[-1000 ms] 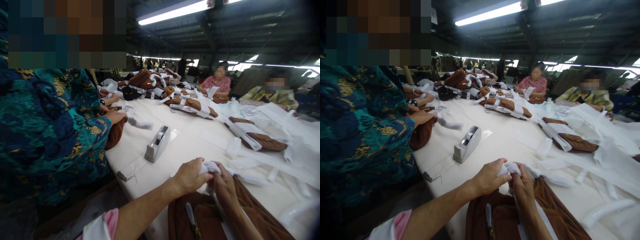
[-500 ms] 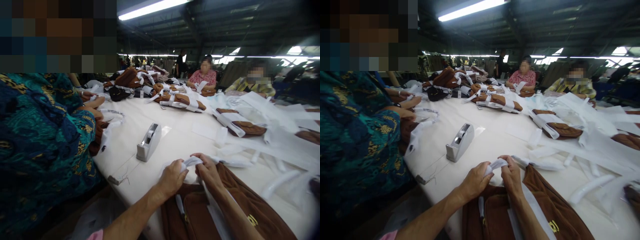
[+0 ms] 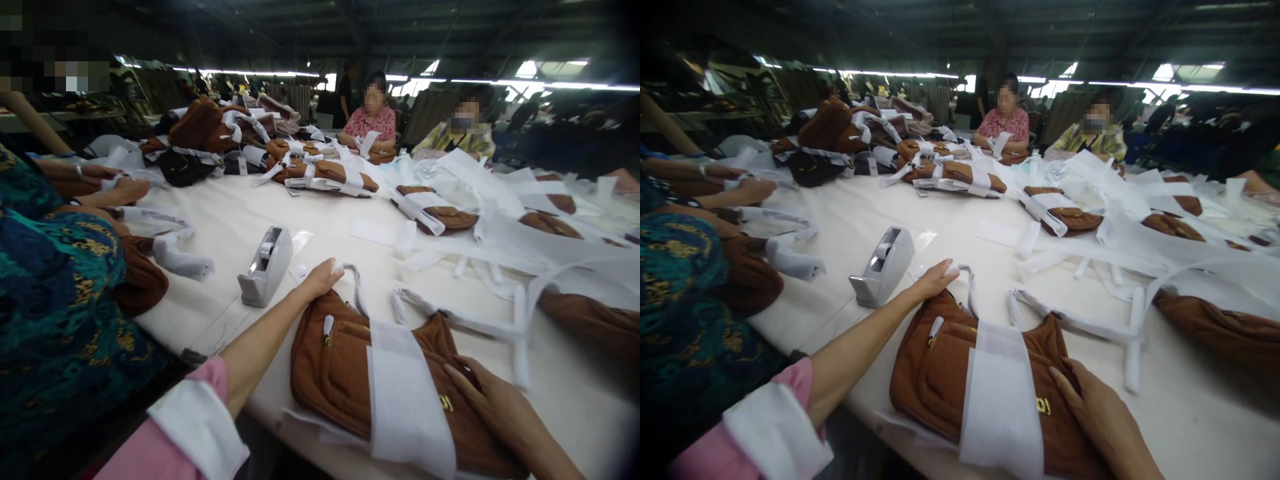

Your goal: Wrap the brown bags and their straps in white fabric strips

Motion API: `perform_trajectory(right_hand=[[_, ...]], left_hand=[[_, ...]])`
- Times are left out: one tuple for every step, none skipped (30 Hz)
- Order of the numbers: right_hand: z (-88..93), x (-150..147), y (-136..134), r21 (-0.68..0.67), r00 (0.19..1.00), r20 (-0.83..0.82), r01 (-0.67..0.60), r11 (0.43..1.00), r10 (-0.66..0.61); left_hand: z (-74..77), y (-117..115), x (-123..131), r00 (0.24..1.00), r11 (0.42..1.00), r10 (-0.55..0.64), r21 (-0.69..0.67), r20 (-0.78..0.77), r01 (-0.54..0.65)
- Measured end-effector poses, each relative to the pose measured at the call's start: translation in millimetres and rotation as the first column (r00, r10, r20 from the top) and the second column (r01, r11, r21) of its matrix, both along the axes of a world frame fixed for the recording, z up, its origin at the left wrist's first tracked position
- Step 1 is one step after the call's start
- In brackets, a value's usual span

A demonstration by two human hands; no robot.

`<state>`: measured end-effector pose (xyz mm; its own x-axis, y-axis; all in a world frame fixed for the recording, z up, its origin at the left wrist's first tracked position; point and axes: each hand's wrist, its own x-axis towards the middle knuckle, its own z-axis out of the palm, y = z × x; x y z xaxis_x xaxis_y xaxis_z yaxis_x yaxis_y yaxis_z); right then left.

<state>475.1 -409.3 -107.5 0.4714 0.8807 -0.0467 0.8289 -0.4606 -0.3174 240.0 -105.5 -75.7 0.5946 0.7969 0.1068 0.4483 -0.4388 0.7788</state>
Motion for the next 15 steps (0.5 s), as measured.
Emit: perform_trajectory(right_hand=[[1.6, -5.4, -6.9, 0.022, 1.000, 0.029, 0.008, 1.000, -0.009], [5.6, -10.6, -12.4, 0.071, 0.998, 0.062, 0.015, 0.997, -0.019], [10.9, -15.7, -17.6, 0.135, 0.995, 0.094, 0.024, 0.991, -0.037], [16.6, -21.2, -23.0, 0.207, 0.991, 0.123, 0.035, 0.978, -0.061], [22.0, -27.5, -29.1, 0.280, 0.986, 0.146, 0.038, 0.959, -0.081], [26.4, -34.6, -35.9, 0.345, 0.983, 0.161, 0.024, 0.938, -0.085], [29.5, -42.5, -43.1, 0.395, 0.984, 0.170, -0.018, 0.919, -0.054], [31.1, -51.0, -50.1, 0.426, 0.983, 0.184, -0.091, 0.900, 0.012], [31.2, -59.3, -56.2, 0.437, 0.972, 0.208, -0.192, 0.879, 0.109], [30.0, -66.9, -60.7, 0.427, 0.944, 0.246, -0.310, 0.849, 0.221], [27.8, -73.3, -63.1, 0.397, 0.902, 0.290, -0.418, 0.817, 0.321], [25.1, -78.0, -63.1, 0.361, 0.858, 0.336, -0.497, 0.789, 0.387], [22.2, -80.8, -60.5, 0.333, 0.822, 0.382, -0.549, 0.767, 0.423], [19.6, -82.0, -55.6, 0.321, 0.801, 0.417, -0.572, 0.755, 0.430], [17.6, -81.8, -48.9, 0.328, 0.800, 0.435, -0.569, 0.755, 0.414]], left_hand=[[1.1, 0.1, 4.4, 0.999, 1.000, -0.001, 0.020, -0.032, 0.001], [4.2, -3.1, 6.3, 0.998, 0.999, 0.000, 0.043, -0.056, 0.003], [9.7, -10.1, 5.3, 0.997, 0.998, -0.004, 0.066, -0.071, 0.008], [17.0, -21.0, 1.1, 0.997, 0.995, -0.024, 0.096, -0.075, 0.031], [25.5, -35.9, -6.0, 0.996, 0.989, -0.057, 0.133, -0.072, 0.066], [34.3, -54.1, -15.7, 0.992, 0.979, -0.111, 0.166, -0.068, 0.121], [42.1, -74.9, -27.4, 0.977, 0.945, -0.207, 0.247, -0.059, 0.215], [47.9, -96.7, -40.0, 0.960, 0.908, -0.275, 0.314, -0.057, 0.279], [51.0, -118.1, -52.6, 0.934, 0.860, -0.347, 0.368, -0.084, 0.353], [51.0, -137.3, -64.0, 0.905, 0.807, -0.406, 0.414, -0.129, 0.421], [48.0, -152.8, -73.1, 0.874, 0.754, -0.447, 0.444, -0.194, 0.484], [42.5, -163.5, -79.2, 0.842, 0.709, -0.471, 0.454, -0.264, 0.539], [35.7, -168.8, -81.7, 0.819, 0.671, -0.483, 0.470, -0.309, 0.573], [28.6, -168.9, -80.8, 0.813, 0.655, -0.479, 0.482, -0.331, 0.582], [22.6, -164.6, -77.1, 0.809, 0.650, -0.474, 0.483, -0.347, 0.587]])
